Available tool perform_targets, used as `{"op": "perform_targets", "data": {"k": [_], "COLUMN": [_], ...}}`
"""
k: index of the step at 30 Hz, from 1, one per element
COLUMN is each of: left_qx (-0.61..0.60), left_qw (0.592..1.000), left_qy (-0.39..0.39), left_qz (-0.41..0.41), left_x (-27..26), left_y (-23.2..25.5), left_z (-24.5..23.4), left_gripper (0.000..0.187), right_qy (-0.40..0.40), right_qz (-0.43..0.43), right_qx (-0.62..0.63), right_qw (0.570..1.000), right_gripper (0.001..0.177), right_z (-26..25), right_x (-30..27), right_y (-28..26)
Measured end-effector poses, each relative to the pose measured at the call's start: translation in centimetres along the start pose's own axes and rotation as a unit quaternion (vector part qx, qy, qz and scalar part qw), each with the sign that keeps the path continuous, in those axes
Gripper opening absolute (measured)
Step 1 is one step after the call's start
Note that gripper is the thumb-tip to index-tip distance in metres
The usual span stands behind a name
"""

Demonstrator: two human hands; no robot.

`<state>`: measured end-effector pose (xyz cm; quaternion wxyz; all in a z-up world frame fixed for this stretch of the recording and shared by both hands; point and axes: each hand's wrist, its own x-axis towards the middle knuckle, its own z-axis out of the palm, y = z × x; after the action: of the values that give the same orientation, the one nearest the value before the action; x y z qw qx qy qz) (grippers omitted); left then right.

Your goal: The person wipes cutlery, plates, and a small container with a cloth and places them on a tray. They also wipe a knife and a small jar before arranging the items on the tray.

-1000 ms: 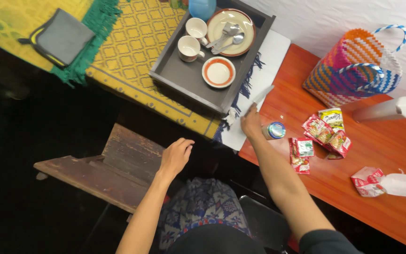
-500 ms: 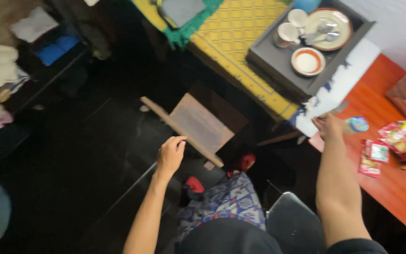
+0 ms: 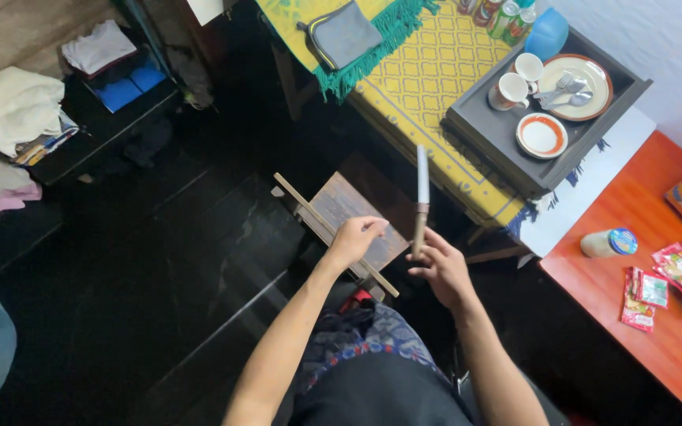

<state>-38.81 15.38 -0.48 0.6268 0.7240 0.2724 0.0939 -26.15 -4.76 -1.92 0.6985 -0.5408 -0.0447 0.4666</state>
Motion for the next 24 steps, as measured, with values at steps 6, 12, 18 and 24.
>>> {"op": "perform_targets", "data": {"k": [6, 12, 18, 24], "left_qx": [0.029, -0.005, 0.007, 0.070], "left_qw": [0.999, 0.997, 0.997, 0.997], "left_qy": [0.016, 0.059, 0.038, 0.004], "left_qz": [-0.030, -0.058, -0.063, -0.023], "left_x": [2.9, 7.3, 12.6, 20.8], "left_y": [2.2, 2.3, 2.1, -0.7], "left_z": [-0.4, -0.9, -1.5, -8.0], "left_gripper": [0.032, 0.031, 0.031, 0.032], "right_qy": [-0.030, -0.015, 0.017, 0.034], "right_qz": [-0.038, -0.054, -0.047, 0.031], "right_qx": [-0.135, -0.198, -0.219, -0.052], "right_qw": [0.990, 0.979, 0.975, 0.998], "right_gripper": [0.050, 0.047, 0.043, 0.041], "right_z": [4.2, 5.3, 6.9, 9.1], "right_x": [2.8, 7.7, 12.2, 17.4], "right_y": [-1.0, -2.2, -3.7, -5.2]}}
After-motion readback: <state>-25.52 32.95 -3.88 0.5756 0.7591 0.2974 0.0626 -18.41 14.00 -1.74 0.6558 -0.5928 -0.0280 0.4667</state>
